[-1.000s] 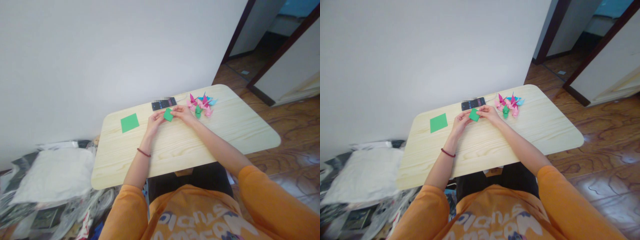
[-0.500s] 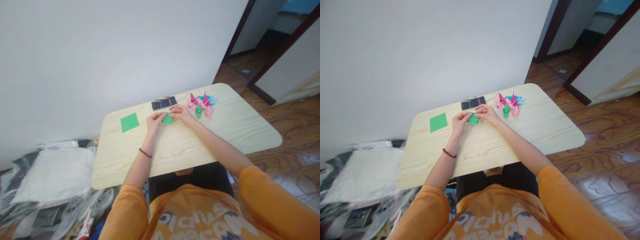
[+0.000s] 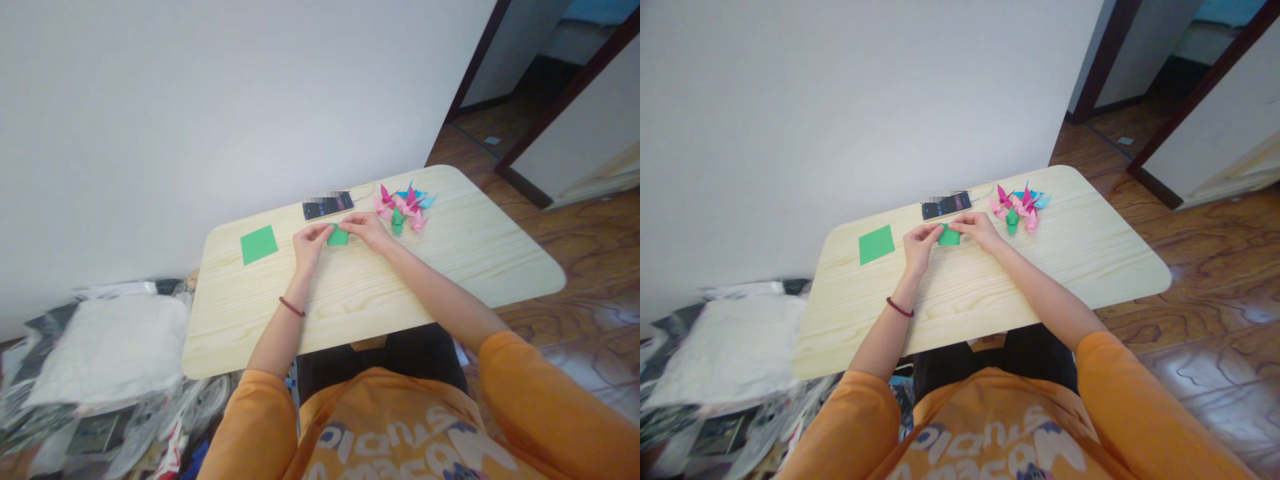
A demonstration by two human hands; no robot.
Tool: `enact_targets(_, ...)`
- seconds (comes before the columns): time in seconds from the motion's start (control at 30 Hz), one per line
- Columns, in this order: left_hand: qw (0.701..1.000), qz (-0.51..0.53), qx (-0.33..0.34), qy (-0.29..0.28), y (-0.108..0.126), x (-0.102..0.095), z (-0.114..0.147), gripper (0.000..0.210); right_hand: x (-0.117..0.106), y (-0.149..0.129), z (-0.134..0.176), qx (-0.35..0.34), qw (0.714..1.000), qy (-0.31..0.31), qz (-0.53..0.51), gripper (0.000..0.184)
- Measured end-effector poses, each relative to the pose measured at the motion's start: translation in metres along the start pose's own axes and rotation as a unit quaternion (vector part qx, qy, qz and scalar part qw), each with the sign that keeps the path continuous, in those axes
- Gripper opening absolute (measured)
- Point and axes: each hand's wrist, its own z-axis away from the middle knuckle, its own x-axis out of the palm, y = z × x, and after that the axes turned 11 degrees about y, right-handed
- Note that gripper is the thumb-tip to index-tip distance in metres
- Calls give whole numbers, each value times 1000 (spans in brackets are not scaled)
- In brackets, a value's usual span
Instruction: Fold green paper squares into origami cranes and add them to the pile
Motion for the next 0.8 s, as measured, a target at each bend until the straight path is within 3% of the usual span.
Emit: enact_targets(0.8, 1000, 22, -2, 8, -1, 0, -1, 23, 1, -10, 4, -21, 999, 19, 28, 27)
